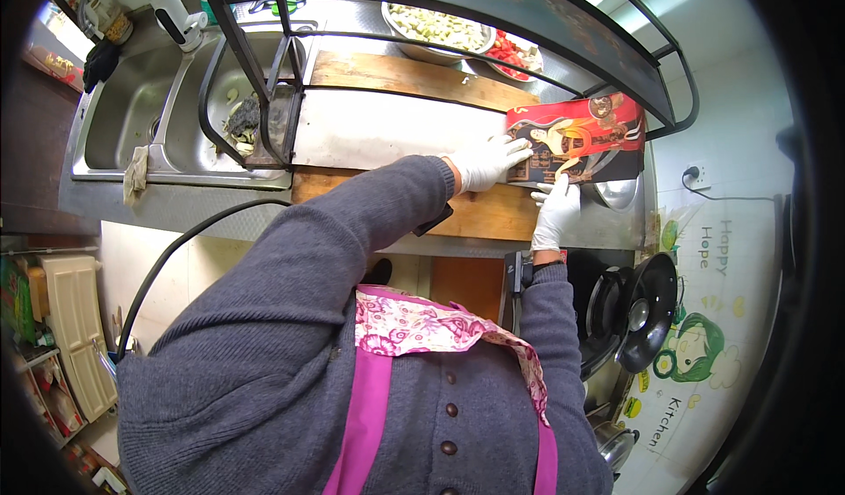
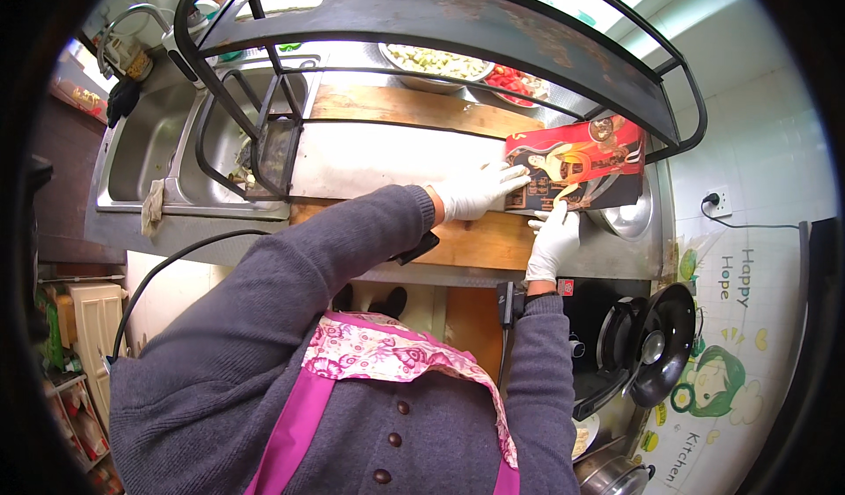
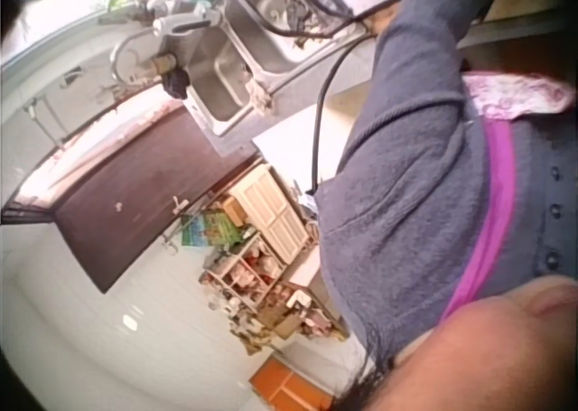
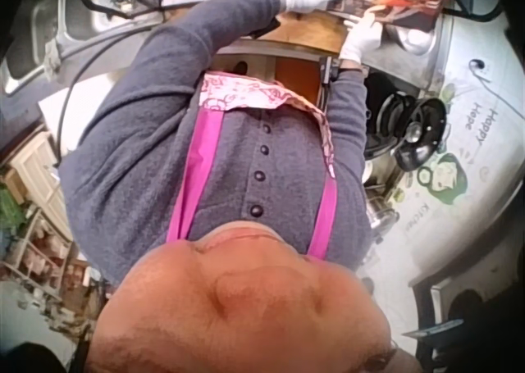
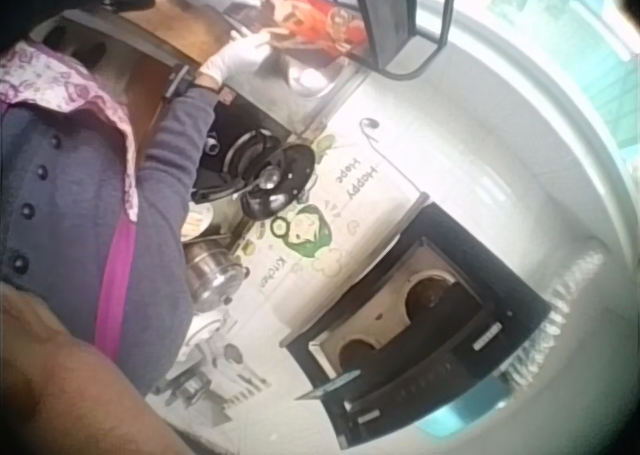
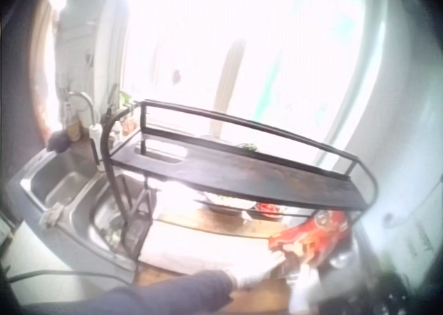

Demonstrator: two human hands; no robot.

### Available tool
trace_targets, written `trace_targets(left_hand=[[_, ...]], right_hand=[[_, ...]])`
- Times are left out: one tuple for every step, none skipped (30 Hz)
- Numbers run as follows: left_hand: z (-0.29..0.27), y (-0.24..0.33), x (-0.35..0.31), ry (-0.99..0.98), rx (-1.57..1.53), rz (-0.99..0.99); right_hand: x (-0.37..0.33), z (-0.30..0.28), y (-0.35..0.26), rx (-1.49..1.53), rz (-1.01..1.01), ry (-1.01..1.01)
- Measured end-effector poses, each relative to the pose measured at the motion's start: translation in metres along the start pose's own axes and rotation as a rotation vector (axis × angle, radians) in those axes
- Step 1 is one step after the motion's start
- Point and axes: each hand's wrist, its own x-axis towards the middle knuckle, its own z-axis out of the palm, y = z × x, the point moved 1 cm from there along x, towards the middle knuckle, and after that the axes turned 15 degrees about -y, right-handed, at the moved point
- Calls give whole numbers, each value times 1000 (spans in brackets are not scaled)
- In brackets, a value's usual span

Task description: The person cuts a sheet of paper with a knife, folds it on a wooden board, and assembles a small rectangular paper box. They then place a red printed card into the box and carry the finished box outside.

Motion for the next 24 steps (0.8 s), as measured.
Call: trace_targets(left_hand=[[1, 0, 0, 20, 3, 0], [2, 1, -1, 41, 7, 1], [2, 1, -2, 53, 17, 2], [3, 1, -3, 75, 20, 6], [3, 2, -4, 88, 29, 11], [3, 2, -4, 97, 48, 11], [4, 3, -5, 108, 33, 13], [4, 3, -5, 115, 26, 11], [4, 3, -6, 104, 24, 4], [3, 4, -6, 104, 23, -2], [3, 4, -7, 86, 25, -12], [3, 4, -8, 75, 33, -19], [3, 4, -9, 78, 42, -20], [3, 4, -10, 87, 57, -18], [3, 4, -11, 72, 86, -27], [3, 4, -12, 70, 66, -27], [4, 3, -12, 46, 62, -39], [4, 3, -13, 33, 56, -46], [4, 3, -13, 6, 27, -54], [4, 2, -13, -9, -3, -57], [4, 1, -13, -24, -32, -60], [4, 1, -12, -10, -30, -59], [4, 1, -13, 5, -26, -58], [4, 1, -12, -18, -36, -67]], right_hand=[[0, 0, 0, 7, -2, -6], [0, 0, 1, 13, -1, -5], [0, 1, 1, 25, -7, -8], [0, 1, 1, 15, -1, -6], [-1, 1, 1, 10, -3, -8], [-1, 2, 0, 5, -4, -10], [-2, 2, 0, 17, -1, -13], [-2, 3, 0, 30, 3, -17], [-3, 3, -1, 39, 9, -16], [-3, 4, -2, 42, 13, -21], [-4, 4, -2, 42, 20, -20], [-4, 5, -2, 42, 26, -19], [-5, 6, -3, 42, 25, -21], [-5, 7, -3, 42, 23, -24], [-6, 8, -2, 38, 14, -24], [-7, 9, -1, 40, 22, -28], [-7, 10, 0, 38, 22, -31], [-7, 11, 1, 38, 13, -36], [-7, 12, 2, 30, 4, -34], [-7, 13, 3, 38, 7, -40], [-6, 14, 3, 41, 7, -43], [-6, 14, 4, 38, 6, -46], [-6, 15, 5, 35, 21, -49], [-6, 15, 5, 26, 34, -50]])
